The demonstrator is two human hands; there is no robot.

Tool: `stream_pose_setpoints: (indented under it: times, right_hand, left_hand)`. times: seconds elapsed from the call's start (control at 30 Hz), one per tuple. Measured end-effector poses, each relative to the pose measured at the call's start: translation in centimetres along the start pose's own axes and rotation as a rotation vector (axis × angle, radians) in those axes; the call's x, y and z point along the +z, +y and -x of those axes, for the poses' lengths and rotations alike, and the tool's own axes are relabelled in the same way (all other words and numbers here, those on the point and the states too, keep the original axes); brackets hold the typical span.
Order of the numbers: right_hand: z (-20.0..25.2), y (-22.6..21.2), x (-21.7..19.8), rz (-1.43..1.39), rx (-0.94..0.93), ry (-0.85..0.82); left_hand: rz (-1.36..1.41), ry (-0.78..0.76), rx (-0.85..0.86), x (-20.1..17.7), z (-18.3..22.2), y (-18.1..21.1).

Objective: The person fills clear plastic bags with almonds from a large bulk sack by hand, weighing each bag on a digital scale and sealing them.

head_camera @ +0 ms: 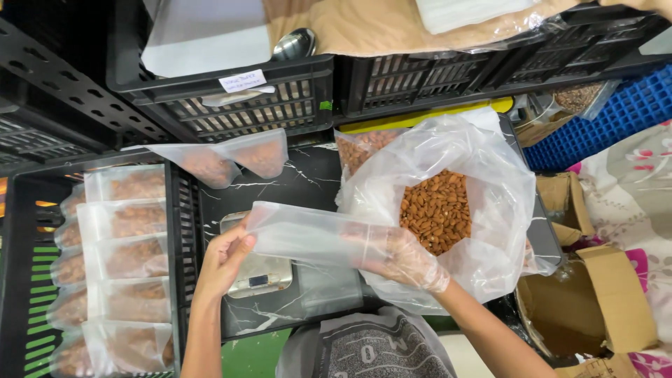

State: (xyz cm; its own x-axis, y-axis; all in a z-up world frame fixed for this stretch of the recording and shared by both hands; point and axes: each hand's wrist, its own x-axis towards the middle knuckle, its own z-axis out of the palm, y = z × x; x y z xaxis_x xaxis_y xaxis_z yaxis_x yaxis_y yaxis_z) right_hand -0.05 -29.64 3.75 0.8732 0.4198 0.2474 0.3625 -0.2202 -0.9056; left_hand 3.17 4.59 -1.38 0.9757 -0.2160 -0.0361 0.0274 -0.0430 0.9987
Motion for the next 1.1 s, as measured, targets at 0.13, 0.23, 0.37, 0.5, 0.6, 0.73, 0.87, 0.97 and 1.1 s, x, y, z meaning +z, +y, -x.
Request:
stream_pose_setpoints:
  times: [0.13,0.23,0.37,0.5,0.6,0.73,0.87,0.97,1.1]
  right_hand:
    - [0.9,0.8,-1.6,-0.1,0.054,0.04]
    - [1.3,0.6,-3.0,0.034,0.049,-0.003]
    - [0.8,-2.1,-3.1,0.037,-0.002,-0.203]
    - [1.2,-1.9,-4.7,0.013,0.048,-0.232]
    - [0.6,-1.3,-7.4,-0.024,0.124,-0.275]
    - [-0.4,4.5,-11.6,0.58,0.753,-0.381]
    - [-2.9,9.0,-12.1,0.353,1.023,-0.276]
    - [-5.3,10.8,-11.0,-0.188,1.244,0.072]
    - [-4.9,13.5,-10.3,-0.75,1.41,0.431]
  left_hand:
    - [-0.042,0.019,0.082,1.8,0.0,2.1]
    - [-0.394,0.015,0.159,5.6,0.1,6.5]
    - [-1.084,-0.25,0.489,14.9,1.4,7.3]
    - [-1.243,-0.273,0.59,18.8,1.8,5.1]
    - [-0.945,-0.197,0.433,18.8,1.6,6.3]
    - [-0.522,-0.186,-0.015,17.7,3.4,5.5]
    - [-0.122,-0.17,0.186,17.0,4.2,4.3]
    - [-0.008,-0.181,0.141,17.0,4.6,3.4]
    - [0.005,-0.156,0.208,16.8,5.2,2.8]
